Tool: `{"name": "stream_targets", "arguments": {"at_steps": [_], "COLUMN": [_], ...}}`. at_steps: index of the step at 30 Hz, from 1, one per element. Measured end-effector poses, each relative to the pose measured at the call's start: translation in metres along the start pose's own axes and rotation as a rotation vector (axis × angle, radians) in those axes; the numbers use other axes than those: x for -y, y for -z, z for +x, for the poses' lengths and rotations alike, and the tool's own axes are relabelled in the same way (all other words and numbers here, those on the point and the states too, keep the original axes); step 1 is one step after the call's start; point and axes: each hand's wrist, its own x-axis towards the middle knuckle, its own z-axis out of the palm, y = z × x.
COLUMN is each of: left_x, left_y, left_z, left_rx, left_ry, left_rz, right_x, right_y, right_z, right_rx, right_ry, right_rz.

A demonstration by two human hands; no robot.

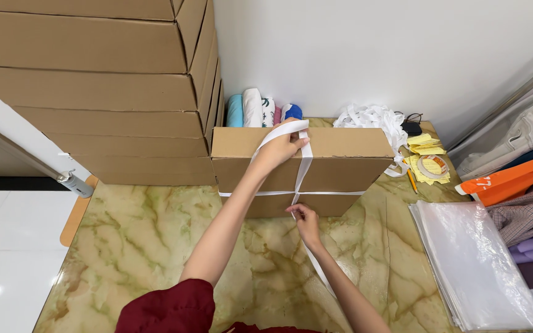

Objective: The person wraps a white ribbon around a cardboard box, ties it into a bow, and then writes on a yellow sticky note with a pencil before placing the note on the box.

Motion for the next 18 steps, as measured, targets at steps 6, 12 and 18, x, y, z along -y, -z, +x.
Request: {"name": "stream_targets", "arguments": {"at_steps": [6,12,18], "left_x": [-0.015,-0.024,-0.055], "left_y": [0.006,0.019,0.049], "left_z": [-0.003,-0.011,-0.04], "left_rx": [-0.048,0.017,0.164], "left_ry": [-0.098,-0.131,-0.048], "left_rz": [0.352,0.405,0.282], "right_x": [0.001,-0.031,-0.038], "right_y": [-0.001,0.0,0.007], "right_z": [-0.007,-0.004,-0.003], "right_rx": [0.064,0.117,0.109], "right_ry": [-0.062,-0.064,-0.067], "right_rz": [0.048,0.173,0.225]}}
